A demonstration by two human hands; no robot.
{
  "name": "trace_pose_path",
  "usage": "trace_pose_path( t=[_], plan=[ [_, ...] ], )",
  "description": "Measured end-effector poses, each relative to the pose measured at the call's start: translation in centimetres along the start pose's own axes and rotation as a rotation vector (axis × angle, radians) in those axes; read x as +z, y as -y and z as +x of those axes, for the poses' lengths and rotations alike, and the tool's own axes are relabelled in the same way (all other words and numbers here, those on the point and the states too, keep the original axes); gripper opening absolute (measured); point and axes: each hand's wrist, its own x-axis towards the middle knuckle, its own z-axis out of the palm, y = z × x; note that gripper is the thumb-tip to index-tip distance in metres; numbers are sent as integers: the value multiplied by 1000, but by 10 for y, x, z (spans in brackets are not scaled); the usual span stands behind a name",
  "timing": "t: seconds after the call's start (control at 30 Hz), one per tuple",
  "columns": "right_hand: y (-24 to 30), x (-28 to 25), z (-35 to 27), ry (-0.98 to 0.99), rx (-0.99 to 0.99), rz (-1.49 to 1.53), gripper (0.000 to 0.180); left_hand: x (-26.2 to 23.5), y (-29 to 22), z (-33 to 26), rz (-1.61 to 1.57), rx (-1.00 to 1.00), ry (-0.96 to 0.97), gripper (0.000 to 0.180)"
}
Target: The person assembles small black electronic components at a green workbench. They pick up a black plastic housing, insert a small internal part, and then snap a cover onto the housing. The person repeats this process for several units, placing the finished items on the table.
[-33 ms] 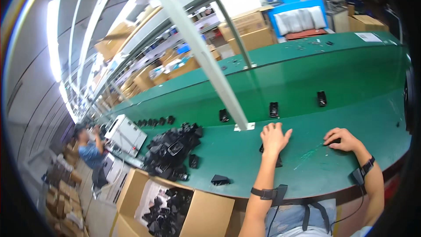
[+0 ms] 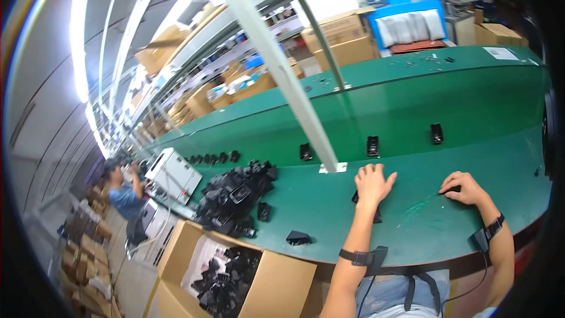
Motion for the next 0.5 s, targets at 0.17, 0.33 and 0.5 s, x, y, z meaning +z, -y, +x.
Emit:
trace_pose_path(
  t=[0.17, 0.33, 0.5],
  plan=[
    [21, 7, 7, -248, 147, 160, 27, -28, -3, -28, 27, -64, 162, 82],
    [-34, 21, 0, -397, 235, 408, 15, -44, 15, -65, 72, -19, 350, 95],
    [-30, 26, 2, -388, 340, 616, 12, -32, 26, -91, -78, 33, 40, 49]
  ],
)
